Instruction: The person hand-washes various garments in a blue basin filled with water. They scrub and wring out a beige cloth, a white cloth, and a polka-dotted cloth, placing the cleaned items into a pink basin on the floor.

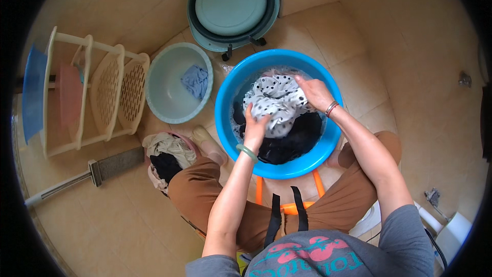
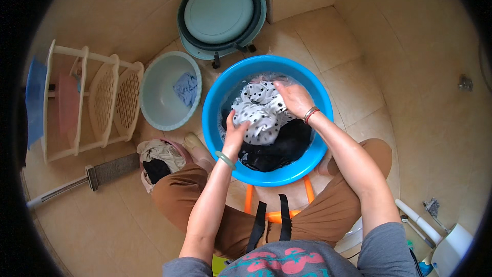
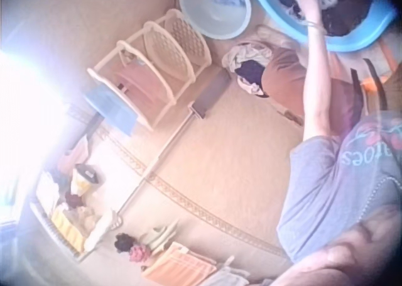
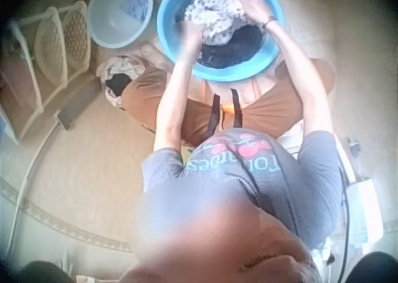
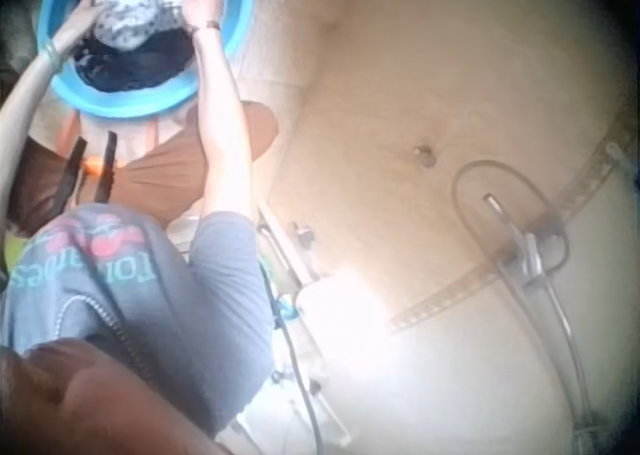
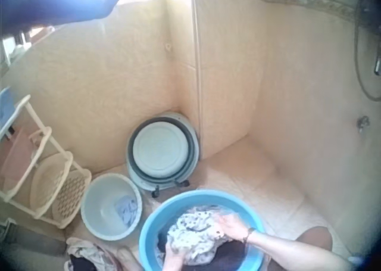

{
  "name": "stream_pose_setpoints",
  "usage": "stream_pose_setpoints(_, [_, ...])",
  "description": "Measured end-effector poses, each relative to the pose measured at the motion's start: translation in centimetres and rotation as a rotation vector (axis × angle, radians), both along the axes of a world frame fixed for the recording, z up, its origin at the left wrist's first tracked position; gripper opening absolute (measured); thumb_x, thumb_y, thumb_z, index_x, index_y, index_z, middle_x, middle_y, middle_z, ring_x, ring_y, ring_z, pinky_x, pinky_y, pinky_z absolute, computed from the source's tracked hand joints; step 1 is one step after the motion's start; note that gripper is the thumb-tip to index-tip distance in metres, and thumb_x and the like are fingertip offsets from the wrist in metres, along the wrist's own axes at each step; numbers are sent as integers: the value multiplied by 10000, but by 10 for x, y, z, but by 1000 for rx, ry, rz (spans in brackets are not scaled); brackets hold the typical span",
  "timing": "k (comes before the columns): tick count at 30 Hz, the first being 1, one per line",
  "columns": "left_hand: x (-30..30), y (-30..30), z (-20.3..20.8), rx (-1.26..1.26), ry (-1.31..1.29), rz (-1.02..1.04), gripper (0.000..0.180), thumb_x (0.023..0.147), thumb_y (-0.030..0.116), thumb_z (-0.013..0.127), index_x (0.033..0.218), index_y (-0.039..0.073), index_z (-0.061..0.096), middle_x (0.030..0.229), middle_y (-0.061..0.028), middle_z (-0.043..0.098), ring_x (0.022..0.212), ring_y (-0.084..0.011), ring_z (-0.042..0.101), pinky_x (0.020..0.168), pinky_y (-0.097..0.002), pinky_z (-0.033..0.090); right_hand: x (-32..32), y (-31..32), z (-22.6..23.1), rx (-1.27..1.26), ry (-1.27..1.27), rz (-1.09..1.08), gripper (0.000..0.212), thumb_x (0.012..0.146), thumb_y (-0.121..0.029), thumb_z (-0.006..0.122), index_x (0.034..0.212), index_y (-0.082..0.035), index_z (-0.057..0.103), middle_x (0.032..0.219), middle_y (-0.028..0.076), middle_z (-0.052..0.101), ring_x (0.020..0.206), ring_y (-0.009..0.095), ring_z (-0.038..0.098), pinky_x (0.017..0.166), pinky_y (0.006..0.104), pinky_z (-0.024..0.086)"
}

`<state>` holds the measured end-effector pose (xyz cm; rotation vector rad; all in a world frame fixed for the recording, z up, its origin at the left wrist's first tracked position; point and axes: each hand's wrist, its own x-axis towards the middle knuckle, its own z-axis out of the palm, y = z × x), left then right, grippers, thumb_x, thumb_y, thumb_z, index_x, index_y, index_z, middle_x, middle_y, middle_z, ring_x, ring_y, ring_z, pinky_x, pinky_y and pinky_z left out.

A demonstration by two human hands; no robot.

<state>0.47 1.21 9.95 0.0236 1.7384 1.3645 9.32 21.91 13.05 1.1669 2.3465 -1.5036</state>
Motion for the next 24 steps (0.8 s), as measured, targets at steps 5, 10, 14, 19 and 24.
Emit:
stream_pose_setpoints(5, [14, 16, 31, 19, 1004, -500, 565, 726, 134, 725, 1256, 97, 529, 1371, -192, 459, 1294, -375, 391, 1030, -508, 316, -5, -26, 28, -461, 201, 121, 521, 887, -505, 574, 910, 10, 648, 745, 44, 642, 635, 135, 591, 587, 270, 472])
stream_pose_setpoints(10, [-11, 17, 50, 457, 352, 29, 264, 839, -35, 591, 1095, 26, 576, 994, -38, 645, 925, -120, 611, 807, -250, 487, 12, -17, 17, 306, 172, 579, 486, 737, -421, 744, 984, -32, 587, 790, 155, 666, 757, 312, 652, 687, 382, 502])
stream_pose_setpoints(14, [-16, 19, 59, 526, 299, 222, 429, 830, -55, 575, 1237, 68, 513, 1062, -61, 629, 963, -152, 608, 823, -260, 494, 16, -10, -20, 261, 2, 283, 316, 722, -193, 696, 975, -56, 566, 862, 180, 666, 875, 361, 630, 827, 406, 473])
stream_pose_setpoints(19, [-29, 6, 42, 817, -560, 441, 675, 789, 51, 574, 1401, 174, 316, 1305, -117, 487, 1193, -310, 488, 1016, -521, 377, 3, -45, 17, 60, 671, 232, 280, 754, -127, 695, 1012, -72, 599, 1027, 132, 606, 943, 300, 604, 817, 369, 483])
stream_pose_setpoints(24, [-6, 25, 36, 574, -607, 319, 563, 863, 254, 690, 1337, 148, 406, 1021, -71, 587, 835, -143, 592, 713, -290, 513, 9, -114, 59, 192, 810, 677, 189, 813, -233, 679, 849, -77, 576, 846, 90, 541, 756, 265, 613, 640, 338, 522])
